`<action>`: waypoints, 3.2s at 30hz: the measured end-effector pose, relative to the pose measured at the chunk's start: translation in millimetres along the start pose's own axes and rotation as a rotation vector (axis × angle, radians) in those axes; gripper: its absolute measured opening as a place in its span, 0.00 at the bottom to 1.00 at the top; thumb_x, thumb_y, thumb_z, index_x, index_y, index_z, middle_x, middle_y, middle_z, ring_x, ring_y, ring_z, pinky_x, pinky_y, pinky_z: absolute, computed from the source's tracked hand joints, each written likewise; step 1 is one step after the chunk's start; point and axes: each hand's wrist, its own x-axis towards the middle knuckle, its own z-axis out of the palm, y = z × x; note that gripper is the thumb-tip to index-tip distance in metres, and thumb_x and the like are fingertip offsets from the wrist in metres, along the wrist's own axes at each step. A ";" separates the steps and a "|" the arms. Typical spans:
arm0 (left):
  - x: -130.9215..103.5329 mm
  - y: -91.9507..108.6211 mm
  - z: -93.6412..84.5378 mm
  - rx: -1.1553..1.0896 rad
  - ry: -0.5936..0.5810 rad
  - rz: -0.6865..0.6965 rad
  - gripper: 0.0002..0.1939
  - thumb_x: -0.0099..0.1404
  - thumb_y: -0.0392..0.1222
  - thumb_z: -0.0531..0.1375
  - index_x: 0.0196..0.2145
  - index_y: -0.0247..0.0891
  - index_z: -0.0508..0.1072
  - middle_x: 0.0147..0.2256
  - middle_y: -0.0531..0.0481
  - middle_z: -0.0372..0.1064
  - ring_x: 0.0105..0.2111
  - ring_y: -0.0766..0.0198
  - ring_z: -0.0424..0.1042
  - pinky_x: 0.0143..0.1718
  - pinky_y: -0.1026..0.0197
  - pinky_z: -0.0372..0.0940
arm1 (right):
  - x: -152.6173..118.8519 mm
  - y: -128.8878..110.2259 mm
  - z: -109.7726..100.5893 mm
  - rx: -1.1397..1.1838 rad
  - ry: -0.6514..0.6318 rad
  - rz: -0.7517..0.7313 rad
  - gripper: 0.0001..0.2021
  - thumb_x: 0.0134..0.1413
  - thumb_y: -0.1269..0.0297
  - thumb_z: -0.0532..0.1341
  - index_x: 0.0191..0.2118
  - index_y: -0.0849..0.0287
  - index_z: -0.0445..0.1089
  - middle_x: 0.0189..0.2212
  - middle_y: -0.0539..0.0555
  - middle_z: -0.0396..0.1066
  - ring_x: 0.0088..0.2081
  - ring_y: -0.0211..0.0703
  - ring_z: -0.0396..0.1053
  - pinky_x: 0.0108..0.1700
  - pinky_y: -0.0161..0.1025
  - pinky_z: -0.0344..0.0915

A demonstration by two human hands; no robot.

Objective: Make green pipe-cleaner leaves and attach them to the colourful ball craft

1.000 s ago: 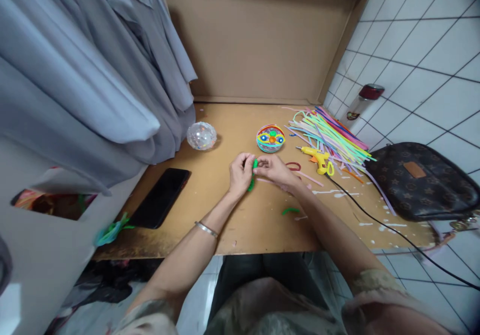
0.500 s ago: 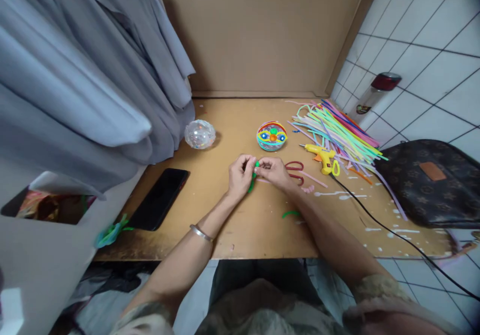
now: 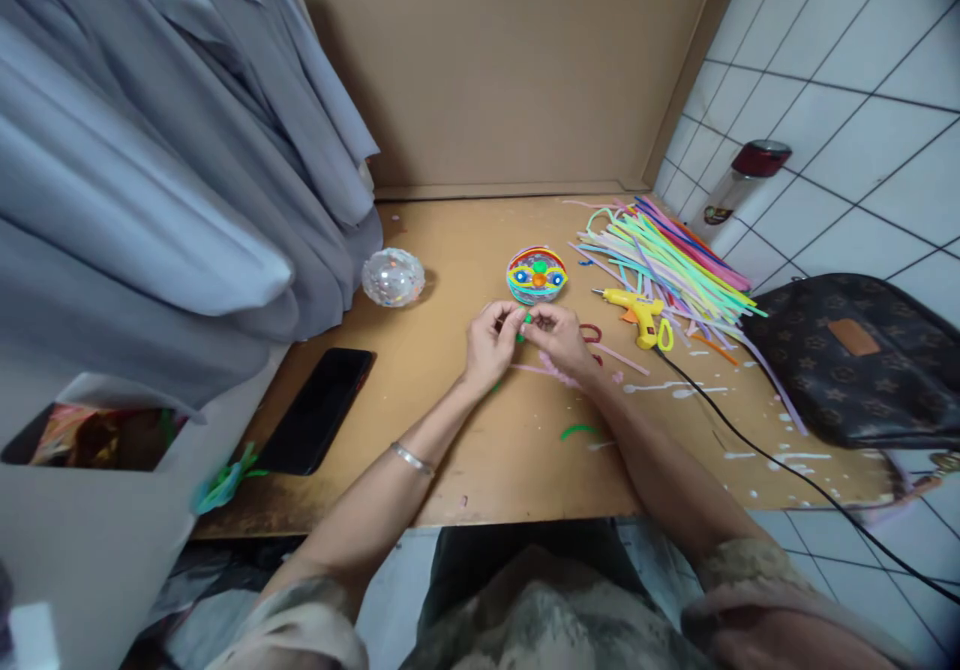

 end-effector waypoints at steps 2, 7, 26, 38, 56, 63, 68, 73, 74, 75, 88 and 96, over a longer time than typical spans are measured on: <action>18.4 8.6 7.0 0.016 -0.011 0.056 0.13 0.66 0.49 0.60 0.29 0.38 0.73 0.28 0.51 0.69 0.30 0.65 0.67 0.34 0.63 0.62 | 12.9 -8.5 -8.1 -0.014 0.071 -0.041 0.14 0.46 0.51 0.62 0.24 0.55 0.63 0.21 0.47 0.60 0.26 0.37 0.56 0.31 0.36 0.56; 59.5 16.3 24.8 -0.035 0.057 0.145 0.11 0.67 0.46 0.59 0.30 0.38 0.72 0.31 0.50 0.72 0.33 0.64 0.70 0.37 0.63 0.64 | 50.2 -25.3 -31.0 -0.069 0.086 -0.098 0.09 0.43 0.58 0.63 0.24 0.55 0.64 0.20 0.46 0.61 0.26 0.37 0.55 0.31 0.36 0.55; 61.8 -8.6 27.4 -0.034 0.029 0.105 0.13 0.67 0.49 0.61 0.30 0.38 0.73 0.28 0.50 0.70 0.31 0.64 0.68 0.36 0.63 0.63 | 65.6 -5.4 -41.4 -0.200 -0.054 -0.076 0.06 0.44 0.63 0.61 0.23 0.57 0.66 0.19 0.45 0.59 0.24 0.34 0.54 0.28 0.35 0.51; 58.3 -2.6 22.2 -0.049 0.015 0.099 0.15 0.66 0.52 0.61 0.29 0.38 0.74 0.30 0.50 0.72 0.33 0.63 0.70 0.37 0.62 0.64 | 61.8 -21.4 -43.9 -0.237 -0.135 -0.009 0.09 0.43 0.59 0.61 0.21 0.59 0.66 0.17 0.44 0.59 0.22 0.33 0.53 0.27 0.35 0.49; 69.4 10.2 13.3 -0.235 -0.015 -0.027 0.28 0.61 0.68 0.60 0.31 0.36 0.76 0.26 0.51 0.70 0.26 0.68 0.66 0.29 0.64 0.63 | 54.9 -42.8 -58.4 0.192 0.032 0.125 0.23 0.30 0.44 0.74 0.23 0.58 0.69 0.14 0.45 0.65 0.17 0.32 0.59 0.21 0.33 0.60; 66.1 15.1 21.2 -0.368 -0.086 -0.178 0.27 0.46 0.62 0.72 0.31 0.36 0.74 0.23 0.54 0.70 0.23 0.70 0.66 0.27 0.66 0.62 | 55.7 -39.6 -58.5 0.223 0.042 0.123 0.25 0.30 0.43 0.75 0.25 0.58 0.70 0.15 0.45 0.66 0.17 0.32 0.60 0.22 0.33 0.63; 67.1 16.4 21.8 -0.510 -0.102 -0.308 0.25 0.44 0.56 0.75 0.30 0.35 0.74 0.20 0.56 0.69 0.20 0.72 0.65 0.22 0.69 0.58 | 55.3 -37.7 -65.7 0.263 -0.033 0.076 0.21 0.36 0.46 0.74 0.29 0.58 0.73 0.22 0.48 0.72 0.23 0.35 0.66 0.29 0.35 0.67; 67.8 23.8 20.0 -0.756 -0.182 -0.526 0.19 0.45 0.45 0.76 0.30 0.34 0.74 0.21 0.56 0.68 0.18 0.75 0.62 0.19 0.71 0.56 | 55.9 -36.8 -69.1 0.383 -0.103 0.001 0.23 0.36 0.52 0.76 0.41 0.53 0.77 0.37 0.50 0.78 0.39 0.41 0.74 0.45 0.39 0.70; 67.3 25.5 20.2 -0.791 -0.211 -0.577 0.18 0.45 0.42 0.75 0.30 0.34 0.74 0.22 0.56 0.68 0.18 0.76 0.62 0.20 0.71 0.56 | 56.2 -36.3 -68.1 0.374 -0.109 -0.016 0.21 0.35 0.52 0.76 0.39 0.53 0.78 0.37 0.50 0.78 0.40 0.42 0.74 0.46 0.40 0.70; 66.8 27.0 20.6 -0.814 -0.237 -0.620 0.16 0.45 0.40 0.75 0.29 0.33 0.74 0.22 0.55 0.69 0.18 0.76 0.63 0.20 0.72 0.57 | 56.6 -35.5 -66.8 0.357 -0.096 -0.035 0.19 0.36 0.52 0.76 0.35 0.53 0.78 0.36 0.50 0.78 0.40 0.42 0.73 0.46 0.40 0.70; 64.3 20.2 27.5 -0.528 -0.090 -0.334 0.22 0.59 0.60 0.66 0.30 0.35 0.74 0.24 0.51 0.72 0.20 0.71 0.66 0.20 0.68 0.58 | 59.2 -28.9 -61.9 0.292 0.096 0.053 0.23 0.36 0.40 0.73 0.25 0.56 0.74 0.20 0.49 0.70 0.24 0.36 0.64 0.29 0.36 0.63; 59.3 22.5 26.1 -0.231 -0.016 -0.063 0.25 0.59 0.64 0.65 0.26 0.36 0.74 0.21 0.53 0.68 0.22 0.69 0.64 0.28 0.64 0.62 | 58.1 -36.8 -58.9 0.263 0.049 0.062 0.26 0.36 0.36 0.71 0.24 0.56 0.72 0.20 0.49 0.69 0.24 0.36 0.64 0.28 0.36 0.62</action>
